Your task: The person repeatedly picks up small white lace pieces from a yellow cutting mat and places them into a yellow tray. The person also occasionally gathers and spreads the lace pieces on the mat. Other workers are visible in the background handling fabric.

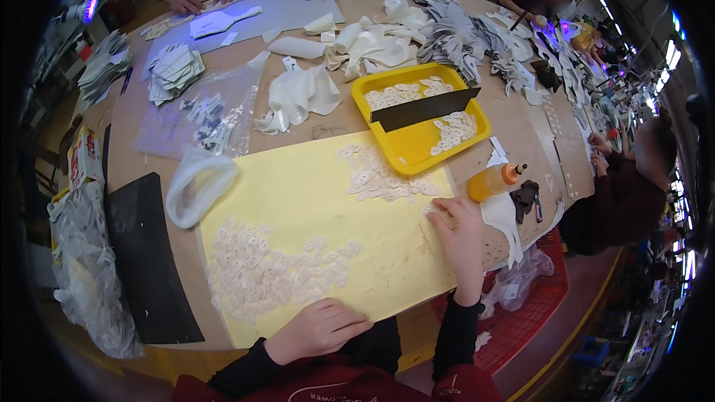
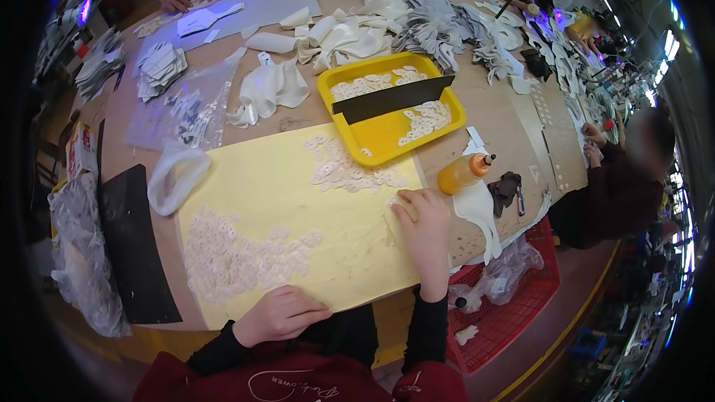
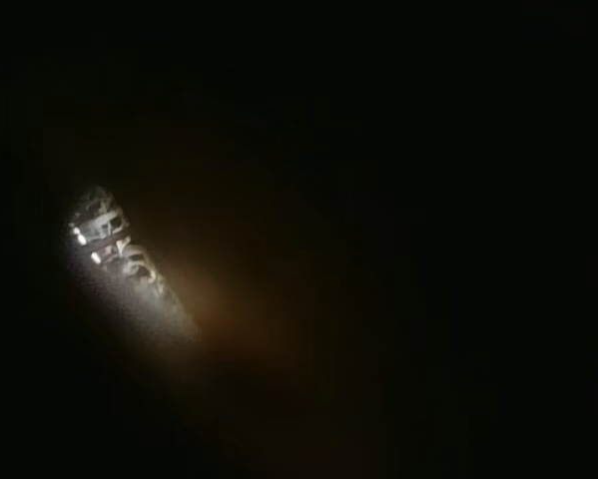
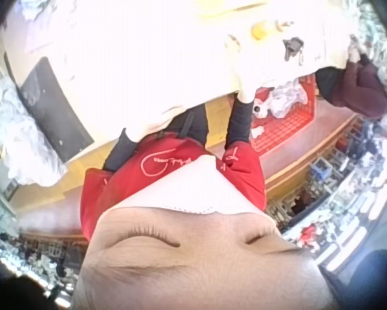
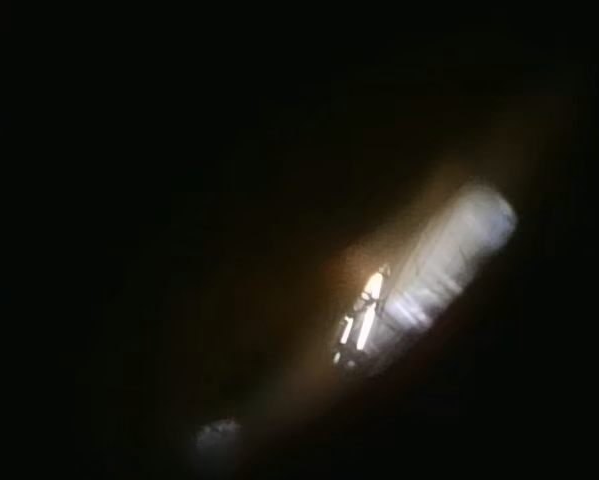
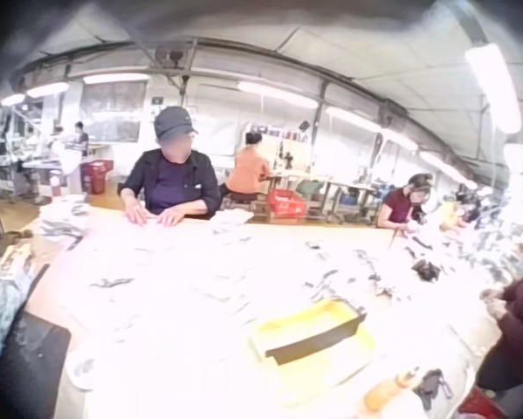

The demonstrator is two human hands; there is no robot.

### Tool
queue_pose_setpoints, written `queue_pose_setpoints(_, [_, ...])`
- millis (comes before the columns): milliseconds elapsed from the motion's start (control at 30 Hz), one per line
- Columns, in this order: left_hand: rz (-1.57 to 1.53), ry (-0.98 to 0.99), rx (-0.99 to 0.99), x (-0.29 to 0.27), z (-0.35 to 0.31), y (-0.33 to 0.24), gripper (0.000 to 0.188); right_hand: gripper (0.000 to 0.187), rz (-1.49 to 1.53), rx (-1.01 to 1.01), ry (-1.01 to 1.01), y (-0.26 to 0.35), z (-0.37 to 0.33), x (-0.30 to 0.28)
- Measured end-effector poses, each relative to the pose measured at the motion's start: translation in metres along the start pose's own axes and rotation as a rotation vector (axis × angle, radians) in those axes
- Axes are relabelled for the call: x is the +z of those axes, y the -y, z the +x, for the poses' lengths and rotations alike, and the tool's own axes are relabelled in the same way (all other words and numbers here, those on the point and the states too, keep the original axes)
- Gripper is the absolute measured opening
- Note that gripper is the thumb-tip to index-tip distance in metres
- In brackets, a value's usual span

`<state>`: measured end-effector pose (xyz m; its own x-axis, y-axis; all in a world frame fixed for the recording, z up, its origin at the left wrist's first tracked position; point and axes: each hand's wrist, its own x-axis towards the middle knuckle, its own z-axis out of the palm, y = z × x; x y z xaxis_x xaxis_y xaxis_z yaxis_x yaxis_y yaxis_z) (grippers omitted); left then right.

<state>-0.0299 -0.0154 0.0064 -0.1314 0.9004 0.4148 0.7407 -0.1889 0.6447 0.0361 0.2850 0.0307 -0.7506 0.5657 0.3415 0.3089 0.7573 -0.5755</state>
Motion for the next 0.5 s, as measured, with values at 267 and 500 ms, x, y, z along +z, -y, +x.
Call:
queue_pose_setpoints(267, [0.007, 0.009, -0.012, -0.001, 0.002, -0.002, 0.040, 0.013, -0.057, -0.103, 0.084, 0.019, -0.007, 0.032])
queue_pose_setpoints(500, [0.004, -0.009, -0.012, 0.000, -0.001, -0.001, 0.039, 0.010, -0.028, -0.198, 0.149, 0.063, -0.013, 0.037])
